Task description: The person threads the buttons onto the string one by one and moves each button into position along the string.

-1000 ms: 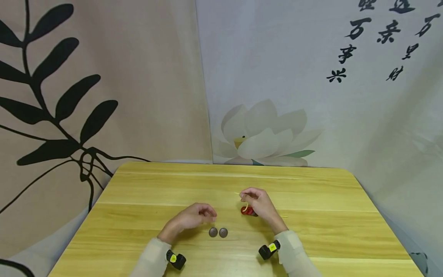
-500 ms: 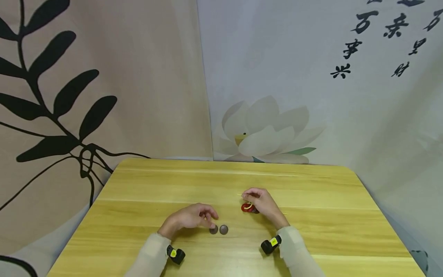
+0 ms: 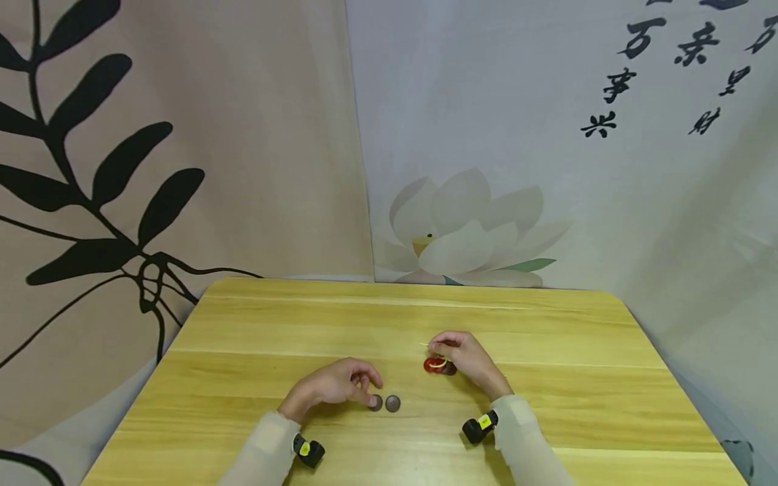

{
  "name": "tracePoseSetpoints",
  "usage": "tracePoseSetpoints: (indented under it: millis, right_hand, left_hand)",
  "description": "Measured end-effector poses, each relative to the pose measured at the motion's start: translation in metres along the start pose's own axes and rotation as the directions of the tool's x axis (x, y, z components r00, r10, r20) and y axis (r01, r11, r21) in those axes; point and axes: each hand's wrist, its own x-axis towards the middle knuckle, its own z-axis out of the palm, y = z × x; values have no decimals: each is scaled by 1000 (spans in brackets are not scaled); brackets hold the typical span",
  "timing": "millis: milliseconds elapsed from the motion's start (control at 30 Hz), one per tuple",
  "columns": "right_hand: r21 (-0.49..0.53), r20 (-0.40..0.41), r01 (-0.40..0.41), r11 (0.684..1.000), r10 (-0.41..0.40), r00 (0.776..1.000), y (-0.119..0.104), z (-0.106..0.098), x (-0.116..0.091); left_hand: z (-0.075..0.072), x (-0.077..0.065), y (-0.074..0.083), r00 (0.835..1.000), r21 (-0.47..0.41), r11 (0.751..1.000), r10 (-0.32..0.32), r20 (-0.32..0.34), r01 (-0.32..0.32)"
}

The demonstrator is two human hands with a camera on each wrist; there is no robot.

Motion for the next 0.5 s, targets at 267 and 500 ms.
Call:
tracePoseSetpoints:
  millis: [267, 500]
  right_hand:
    - [14, 3, 6, 1000, -6, 1000, 1, 1, 0]
    - [36, 8, 9, 999, -10, 1000, 1, 0, 0]
  left_hand:
    - [3, 1, -2, 1000, 11, 1000, -14, -23, 15]
    - [4, 2, -1, 999, 25, 1000, -10, -33, 11]
